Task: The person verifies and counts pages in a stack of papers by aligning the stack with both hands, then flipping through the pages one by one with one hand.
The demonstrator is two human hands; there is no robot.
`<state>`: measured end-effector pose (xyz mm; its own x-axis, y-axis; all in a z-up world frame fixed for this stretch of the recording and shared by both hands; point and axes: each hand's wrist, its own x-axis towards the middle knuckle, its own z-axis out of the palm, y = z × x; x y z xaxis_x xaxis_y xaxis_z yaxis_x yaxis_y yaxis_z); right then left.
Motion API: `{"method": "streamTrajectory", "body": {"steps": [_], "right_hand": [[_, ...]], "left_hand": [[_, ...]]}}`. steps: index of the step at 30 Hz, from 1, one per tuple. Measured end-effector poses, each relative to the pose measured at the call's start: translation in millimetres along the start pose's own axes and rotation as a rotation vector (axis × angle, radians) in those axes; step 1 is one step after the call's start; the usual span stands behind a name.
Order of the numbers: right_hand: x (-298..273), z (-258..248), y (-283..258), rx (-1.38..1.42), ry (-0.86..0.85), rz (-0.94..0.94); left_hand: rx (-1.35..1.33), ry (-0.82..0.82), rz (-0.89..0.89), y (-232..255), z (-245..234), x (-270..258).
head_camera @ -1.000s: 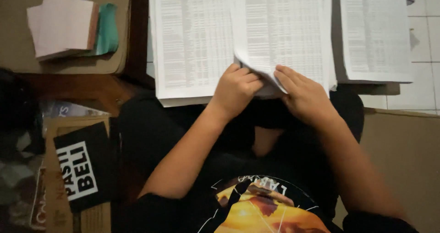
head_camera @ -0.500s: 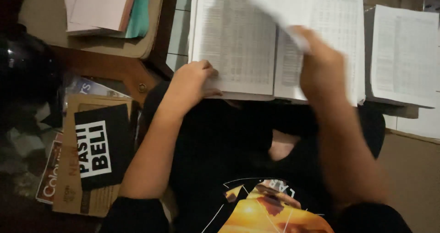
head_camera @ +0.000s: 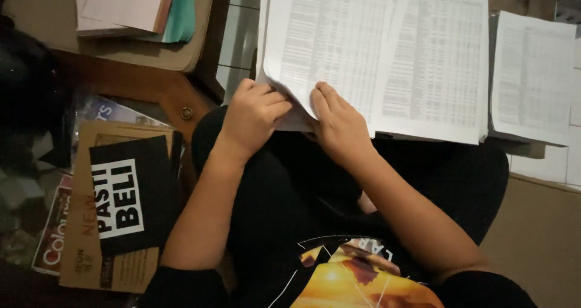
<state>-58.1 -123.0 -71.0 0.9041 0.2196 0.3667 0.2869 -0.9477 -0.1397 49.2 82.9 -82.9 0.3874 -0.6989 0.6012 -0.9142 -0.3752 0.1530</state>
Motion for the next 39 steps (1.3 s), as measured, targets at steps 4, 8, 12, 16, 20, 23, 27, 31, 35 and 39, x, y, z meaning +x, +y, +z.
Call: {"method": "streamTrajectory", "body": {"steps": [4,8,12,16,20,23,27,31,35,39], "right_hand": [[10.9,-16.0,8.6,0.03,-0.024,0.175],[-3.2,-22.4,82.7,0.519,0.067,0.657],[-31.7,-81.4,128.4,0.478,0.431,0.856],[-79.2,-141.6,147.5,0.205,0.71,0.809],[-84.5,-173.4,124.7,-0.097,0.716,0.341],[-94.9,-151.8,126.6,-0.096,0.282,0.006],[-125.6,-92.2,146.7,0.045,-0.29,0.263],[-130.9,-85.6,134.5,0.04,-0.251,0.288],[-129.6,-91.2,130.8,0.066,-0.206,0.209],[-102.9,-125.3,124.4,0.317,-0.306,0.467]], "left_hand": [[0.031,0.078,0.012,16.8,-19.0,26.3],[0.089,0.371,-0.138,53.7,-10.7,61.7],[-0.213,0.277,-0.048,108.8,43.6,95.1],[-0.227,-0.023,-0.022,137.5,91.8,105.4],[-0.164,-0.426,-0.013,141.8,104.8,111.5],[-0.136,-0.541,-0.09,141.0,106.6,115.9],[-0.116,-0.342,-0.029,123.1,141.6,91.8],[-0.12,-0.222,0.056,127.2,111.6,93.6],[-0.145,0.118,0.175,137.5,71.0,110.3],[-0.338,-0.01,0.065,118.3,51.7,98.3]]}}
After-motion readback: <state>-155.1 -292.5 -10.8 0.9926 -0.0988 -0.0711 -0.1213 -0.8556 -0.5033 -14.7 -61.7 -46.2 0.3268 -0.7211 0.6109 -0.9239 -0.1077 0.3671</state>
